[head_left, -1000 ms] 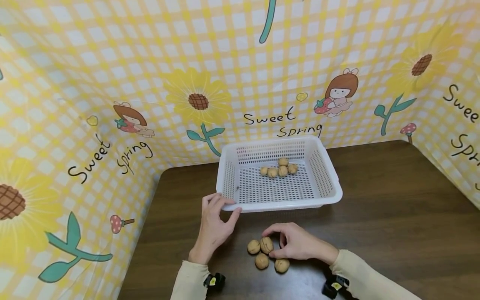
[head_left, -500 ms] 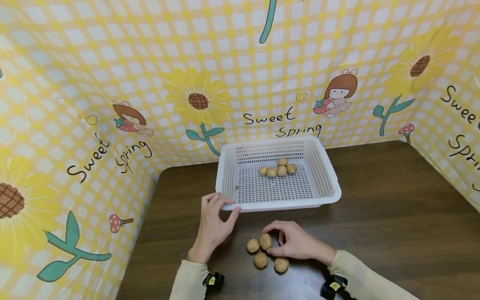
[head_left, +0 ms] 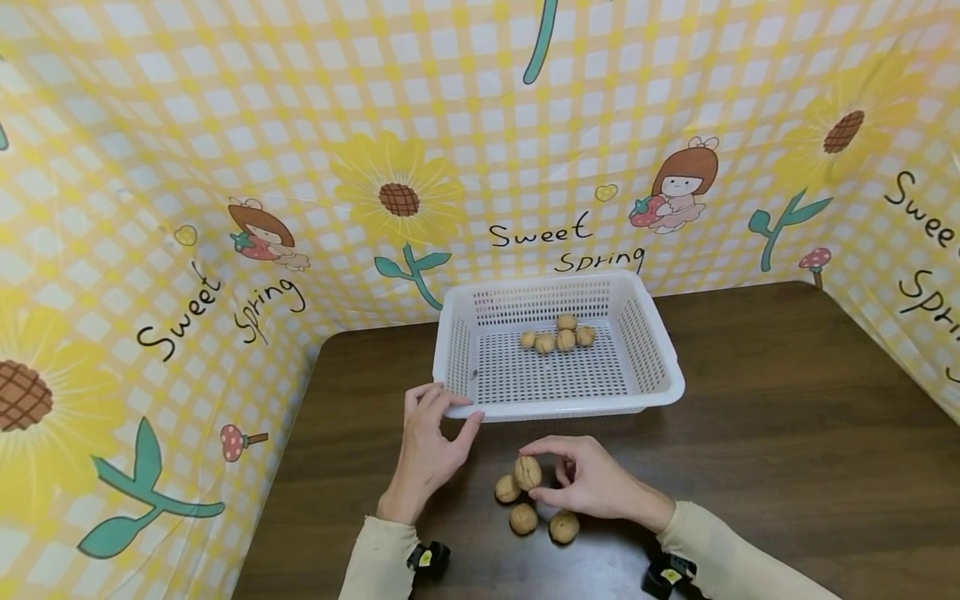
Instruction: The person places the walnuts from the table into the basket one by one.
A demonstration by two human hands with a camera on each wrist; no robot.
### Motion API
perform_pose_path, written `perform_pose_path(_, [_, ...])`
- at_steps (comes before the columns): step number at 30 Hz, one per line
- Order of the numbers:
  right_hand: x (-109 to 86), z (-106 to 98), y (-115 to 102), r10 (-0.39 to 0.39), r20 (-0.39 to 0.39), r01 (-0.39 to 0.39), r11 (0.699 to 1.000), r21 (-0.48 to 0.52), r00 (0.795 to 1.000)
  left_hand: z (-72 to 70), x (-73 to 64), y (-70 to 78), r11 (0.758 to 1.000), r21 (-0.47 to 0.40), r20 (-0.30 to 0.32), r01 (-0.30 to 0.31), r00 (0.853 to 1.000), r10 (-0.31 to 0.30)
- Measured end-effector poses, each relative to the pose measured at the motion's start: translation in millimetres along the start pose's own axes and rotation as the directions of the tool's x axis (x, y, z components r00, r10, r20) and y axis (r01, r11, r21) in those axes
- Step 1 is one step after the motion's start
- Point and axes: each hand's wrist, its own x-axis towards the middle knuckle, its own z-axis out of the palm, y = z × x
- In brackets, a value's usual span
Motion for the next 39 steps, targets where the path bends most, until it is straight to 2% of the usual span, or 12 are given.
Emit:
perform_pose_path(7, [3.8,-11.4,-21.8,-0.148,-0.081,0.144,0.988,-0.048,0.986,0.3,0.5,0.2,1.0,0.0,0.005,0.0,1.0,0.0])
perform_pose_path(13, [12.0,-32.5,-37.1,-0.19,-0.124,0.174,0.977,-0.125,0.974,-0.9,0.7,0.2,1.0,-0.003,0.005,0.003,1.0,-0.003])
perform_pose_path(17, [19.4,-50.8,-51.4,-0.141,-0.136,0.115,0.977,-0.181,0.981,-1.9,0.3,0.8,1.0,-0.008,0.016,0.027,1.0,-0.027])
perform_pose_path(22, [30.1,-78.0,-68.5,-0.018,-0.137,-0.016,0.971,-0.239,0.99,-1.3,0.0,1.6,0.999,-0.009,0.027,0.044,0.999,-0.043])
perform_pose_path(30, [57.1,-126.2,-90.3,0.142,-0.136,-0.163,0.973,-0.165,0.98,-0.5,-0.4,1.5,0.999,0.004,0.016,0.037,0.999,-0.037])
perform_pose_path(32, [65.4,-136.7,-96.0,0.161,-0.147,-0.185,0.968,-0.168,0.976,-0.6,-0.2,1.4,0.999,0.006,0.014,0.034,0.999,-0.034])
perform_pose_path(39, [101.7,-162.6,-106.1,0.151,-0.182,-0.191,0.955,-0.227,0.972,-1.0,-0.3,1.7,0.999,0.001,0.022,0.05,0.999,-0.05])
